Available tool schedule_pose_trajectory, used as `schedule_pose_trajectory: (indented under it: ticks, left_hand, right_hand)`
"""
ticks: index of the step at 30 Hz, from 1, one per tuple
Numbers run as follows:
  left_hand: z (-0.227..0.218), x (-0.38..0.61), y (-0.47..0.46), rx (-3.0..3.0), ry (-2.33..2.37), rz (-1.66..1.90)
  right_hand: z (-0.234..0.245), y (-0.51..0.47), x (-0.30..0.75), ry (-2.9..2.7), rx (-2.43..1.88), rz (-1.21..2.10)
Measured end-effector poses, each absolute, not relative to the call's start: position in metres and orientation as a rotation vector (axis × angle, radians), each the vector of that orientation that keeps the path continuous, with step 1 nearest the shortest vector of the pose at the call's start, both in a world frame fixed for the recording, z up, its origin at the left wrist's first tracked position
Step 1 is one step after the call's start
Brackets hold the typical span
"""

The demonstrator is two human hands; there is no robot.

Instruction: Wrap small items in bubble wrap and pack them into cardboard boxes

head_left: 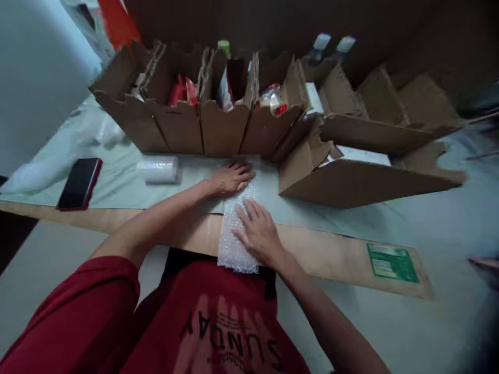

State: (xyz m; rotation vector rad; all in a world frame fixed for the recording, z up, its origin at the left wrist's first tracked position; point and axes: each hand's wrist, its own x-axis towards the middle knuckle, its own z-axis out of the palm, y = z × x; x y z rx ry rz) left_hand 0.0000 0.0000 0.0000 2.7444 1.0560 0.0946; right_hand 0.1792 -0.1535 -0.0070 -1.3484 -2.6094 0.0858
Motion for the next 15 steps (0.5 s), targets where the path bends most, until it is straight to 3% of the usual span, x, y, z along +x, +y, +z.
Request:
schedule_pose_trajectory:
  ticks: [9,15]
  left_hand:
    - [-0.001,0.000,-0.001,2.758,1.059,0.035]
    - [0.008,-0.015,-0.026,2.659,1.047,0.343]
  right_hand:
    - [-0.006,-0.290,0.197,-2.520,-0.878,0.187]
    - [0.000,-0.271,0.216,-2.528,-1.203,-0.007]
